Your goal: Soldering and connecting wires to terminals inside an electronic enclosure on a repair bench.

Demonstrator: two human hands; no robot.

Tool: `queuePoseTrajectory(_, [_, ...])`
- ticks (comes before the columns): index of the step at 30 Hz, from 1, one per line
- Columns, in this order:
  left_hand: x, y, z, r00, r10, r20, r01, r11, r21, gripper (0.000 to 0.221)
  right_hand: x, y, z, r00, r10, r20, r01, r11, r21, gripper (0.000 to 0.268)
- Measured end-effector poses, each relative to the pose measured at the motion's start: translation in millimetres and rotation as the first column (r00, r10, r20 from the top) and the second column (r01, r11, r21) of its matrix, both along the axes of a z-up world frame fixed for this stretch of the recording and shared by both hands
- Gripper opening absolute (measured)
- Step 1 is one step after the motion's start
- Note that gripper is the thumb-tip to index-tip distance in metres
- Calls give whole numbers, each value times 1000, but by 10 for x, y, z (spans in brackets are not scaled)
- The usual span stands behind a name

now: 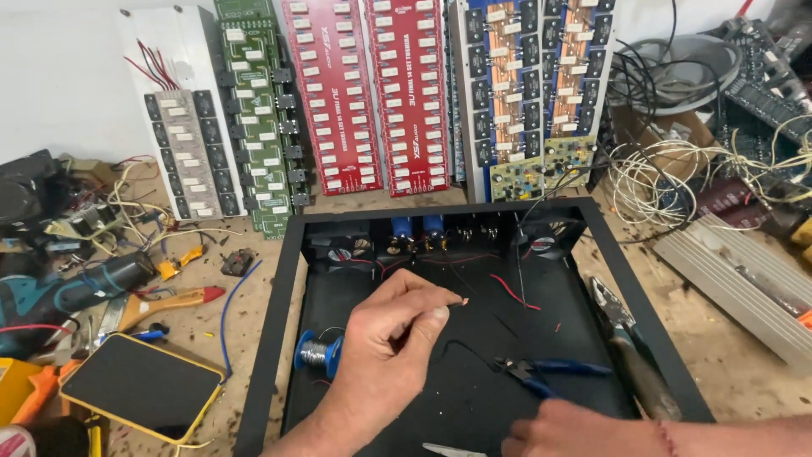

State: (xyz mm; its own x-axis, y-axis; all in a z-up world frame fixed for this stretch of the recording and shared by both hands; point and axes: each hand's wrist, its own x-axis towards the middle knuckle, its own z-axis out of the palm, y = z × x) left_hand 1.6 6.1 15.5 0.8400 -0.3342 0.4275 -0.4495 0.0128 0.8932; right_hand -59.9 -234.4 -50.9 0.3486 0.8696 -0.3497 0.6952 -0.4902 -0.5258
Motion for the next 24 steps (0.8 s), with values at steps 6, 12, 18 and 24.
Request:
queuePoseTrajectory(6, [-46, -6, -47, 982, -41, 187, 21, 994, 106, 16, 192, 223, 1177, 450, -422, 787, -44, 870, 492, 23])
queuePoseTrajectory(12, [-52, 18, -67, 977, -114, 182, 85, 984, 157, 18, 368, 220, 958, 391, -368, 844, -51, 907, 419, 14])
queuePoseTrajectory(18, [-87, 19, -6, 875, -199, 442, 91, 963, 253, 14, 324, 288, 844, 630, -482, 609, 78, 820, 567, 17])
queuePoseTrajectory(24, [-87, 9, -80, 708, -193, 679, 22, 967, 253, 22, 203, 288, 896, 350, -524, -777, 937, 212, 279, 41])
